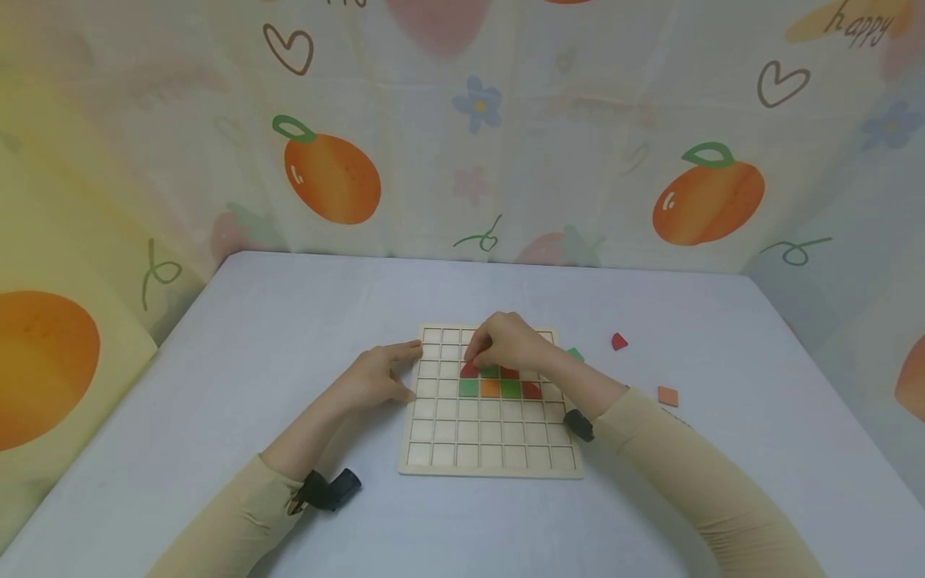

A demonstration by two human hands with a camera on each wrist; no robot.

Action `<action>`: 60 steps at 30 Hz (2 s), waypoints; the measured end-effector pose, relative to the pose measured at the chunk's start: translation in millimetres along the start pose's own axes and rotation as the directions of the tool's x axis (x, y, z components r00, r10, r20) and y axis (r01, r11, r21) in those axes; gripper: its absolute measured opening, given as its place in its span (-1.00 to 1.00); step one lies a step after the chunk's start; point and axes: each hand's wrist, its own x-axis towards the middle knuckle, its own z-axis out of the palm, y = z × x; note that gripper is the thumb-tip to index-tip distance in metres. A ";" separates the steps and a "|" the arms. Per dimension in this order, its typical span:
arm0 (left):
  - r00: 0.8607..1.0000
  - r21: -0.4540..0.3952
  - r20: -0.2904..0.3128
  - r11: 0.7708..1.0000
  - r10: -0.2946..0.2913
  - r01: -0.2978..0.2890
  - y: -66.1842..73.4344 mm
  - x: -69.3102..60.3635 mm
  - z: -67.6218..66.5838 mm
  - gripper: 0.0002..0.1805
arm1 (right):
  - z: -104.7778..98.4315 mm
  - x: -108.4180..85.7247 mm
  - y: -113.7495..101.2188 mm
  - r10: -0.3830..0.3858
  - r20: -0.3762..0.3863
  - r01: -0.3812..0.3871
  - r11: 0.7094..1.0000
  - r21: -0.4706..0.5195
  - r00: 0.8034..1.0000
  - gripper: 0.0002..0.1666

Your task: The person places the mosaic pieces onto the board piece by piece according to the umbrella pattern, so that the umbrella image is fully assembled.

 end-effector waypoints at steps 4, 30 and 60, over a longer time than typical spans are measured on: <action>1.000 -0.005 -0.005 1.000 -0.004 0.004 0.4 -0.2 0.1 -0.13 | -0.5 -1.2 0.0 -0.004 -0.002 0.004 1.000 -0.009 1.000 -0.86; 1.000 0.003 0.000 1.000 0.012 -0.012 0.2 0.0 -0.3 -0.13 | -28.4 -10.0 6.1 -0.045 -0.020 0.045 0.999 -0.021 0.999 -0.77; 1.000 -0.020 0.007 0.999 0.028 -0.028 -1.4 -0.8 0.8 -0.13 | -114.9 -48.5 99.3 0.215 -0.036 -0.214 0.977 0.021 0.976 -0.51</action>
